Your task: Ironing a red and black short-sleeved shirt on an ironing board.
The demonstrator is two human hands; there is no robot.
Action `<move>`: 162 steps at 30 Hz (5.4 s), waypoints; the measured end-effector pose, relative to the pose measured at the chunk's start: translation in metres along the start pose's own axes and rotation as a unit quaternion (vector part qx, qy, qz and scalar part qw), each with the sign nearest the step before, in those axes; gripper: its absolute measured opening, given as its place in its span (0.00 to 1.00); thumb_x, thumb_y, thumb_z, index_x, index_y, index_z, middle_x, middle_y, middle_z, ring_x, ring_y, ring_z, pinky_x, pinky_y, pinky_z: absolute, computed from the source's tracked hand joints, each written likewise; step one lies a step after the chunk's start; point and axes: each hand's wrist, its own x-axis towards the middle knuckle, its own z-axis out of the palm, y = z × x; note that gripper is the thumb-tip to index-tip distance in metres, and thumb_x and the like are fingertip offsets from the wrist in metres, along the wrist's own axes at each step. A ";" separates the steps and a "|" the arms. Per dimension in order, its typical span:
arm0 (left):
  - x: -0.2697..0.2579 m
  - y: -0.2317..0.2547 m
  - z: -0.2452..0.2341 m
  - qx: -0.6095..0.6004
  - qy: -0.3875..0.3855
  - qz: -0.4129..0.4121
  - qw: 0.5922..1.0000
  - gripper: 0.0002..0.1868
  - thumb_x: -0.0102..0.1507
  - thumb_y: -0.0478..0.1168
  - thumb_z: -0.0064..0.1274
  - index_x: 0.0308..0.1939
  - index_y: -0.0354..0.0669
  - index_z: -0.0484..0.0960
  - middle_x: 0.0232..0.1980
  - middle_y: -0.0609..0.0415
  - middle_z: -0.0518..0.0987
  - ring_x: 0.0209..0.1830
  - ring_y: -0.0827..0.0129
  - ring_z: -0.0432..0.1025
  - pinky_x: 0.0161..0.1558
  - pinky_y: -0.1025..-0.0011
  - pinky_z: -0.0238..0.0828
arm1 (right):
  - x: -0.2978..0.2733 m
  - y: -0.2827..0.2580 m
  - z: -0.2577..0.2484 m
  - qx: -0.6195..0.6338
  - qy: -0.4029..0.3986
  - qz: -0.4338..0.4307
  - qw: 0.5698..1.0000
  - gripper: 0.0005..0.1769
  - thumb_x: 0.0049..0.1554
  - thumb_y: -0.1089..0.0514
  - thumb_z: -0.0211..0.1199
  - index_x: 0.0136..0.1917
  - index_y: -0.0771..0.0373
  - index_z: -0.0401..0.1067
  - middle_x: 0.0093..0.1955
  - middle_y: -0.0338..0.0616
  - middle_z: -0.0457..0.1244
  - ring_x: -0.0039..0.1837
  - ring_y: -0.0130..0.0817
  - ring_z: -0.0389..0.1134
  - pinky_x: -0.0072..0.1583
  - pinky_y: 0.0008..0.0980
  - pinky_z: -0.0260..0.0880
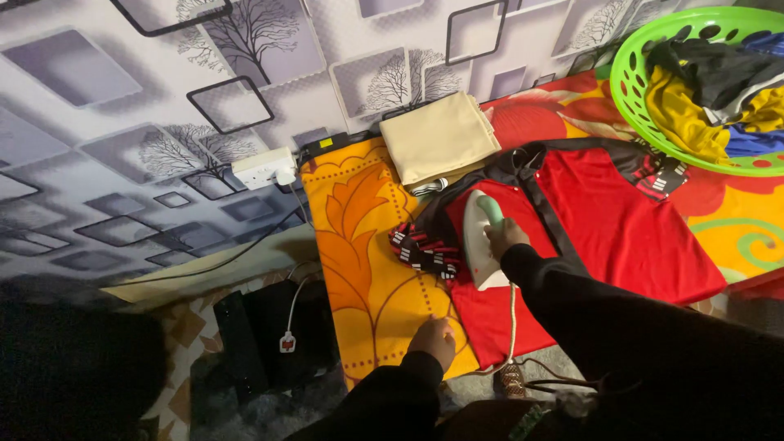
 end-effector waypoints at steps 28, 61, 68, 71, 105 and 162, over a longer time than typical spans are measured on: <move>0.005 0.029 -0.038 0.053 -0.088 -0.092 0.990 0.08 0.59 0.40 0.49 0.31 0.42 0.83 0.38 0.39 0.82 0.44 0.43 0.76 0.50 0.50 0.73 | 0.044 0.020 -0.027 -0.173 0.082 0.021 0.981 0.22 0.63 0.45 0.61 0.50 0.69 0.69 0.33 0.52 0.65 0.33 0.42 0.69 0.37 0.43 0.69; 0.029 0.080 -0.065 0.099 -0.160 -0.210 0.959 0.11 0.59 0.43 0.52 0.38 0.43 0.87 0.43 0.38 0.82 0.46 0.42 0.77 0.49 0.51 0.76 | -0.194 0.036 -0.036 -0.147 0.086 0.067 0.983 0.19 0.59 0.44 0.60 0.49 0.63 0.67 0.31 0.48 0.66 0.34 0.40 0.69 0.40 0.41 0.67; 0.031 0.074 -0.064 0.111 -0.156 -0.221 0.956 0.12 0.61 0.45 0.53 0.37 0.42 0.87 0.43 0.37 0.83 0.48 0.42 0.77 0.51 0.50 0.75 | -0.134 -0.005 -0.025 -0.173 0.077 0.033 0.981 0.21 0.59 0.41 0.59 0.49 0.62 0.67 0.32 0.48 0.66 0.35 0.39 0.70 0.41 0.42 0.69; 0.028 0.028 -0.029 0.173 -0.223 -0.143 0.949 0.13 0.63 0.43 0.49 0.37 0.40 0.87 0.43 0.38 0.84 0.47 0.45 0.79 0.50 0.53 0.76 | -0.081 0.000 -0.047 -0.164 0.109 0.024 0.980 0.19 0.60 0.44 0.60 0.49 0.63 0.68 0.32 0.48 0.66 0.35 0.39 0.69 0.41 0.42 0.69; 0.042 0.069 -0.071 0.087 -0.188 -0.211 0.955 0.13 0.61 0.43 0.50 0.36 0.42 0.88 0.40 0.37 0.83 0.45 0.43 0.78 0.52 0.51 0.76 | 0.028 -0.003 -0.035 -0.140 0.064 0.025 0.988 0.20 0.60 0.47 0.62 0.53 0.66 0.67 0.34 0.50 0.66 0.33 0.42 0.69 0.38 0.42 0.71; 0.116 -0.035 -0.013 0.064 0.027 -0.241 0.968 0.10 0.58 0.44 0.55 0.33 0.46 0.89 0.40 0.43 0.85 0.44 0.46 0.78 0.50 0.54 0.75 | -0.167 0.009 0.032 -0.177 0.076 0.026 0.981 0.22 0.60 0.42 0.58 0.51 0.63 0.61 0.31 0.51 0.68 0.34 0.46 0.72 0.40 0.44 0.71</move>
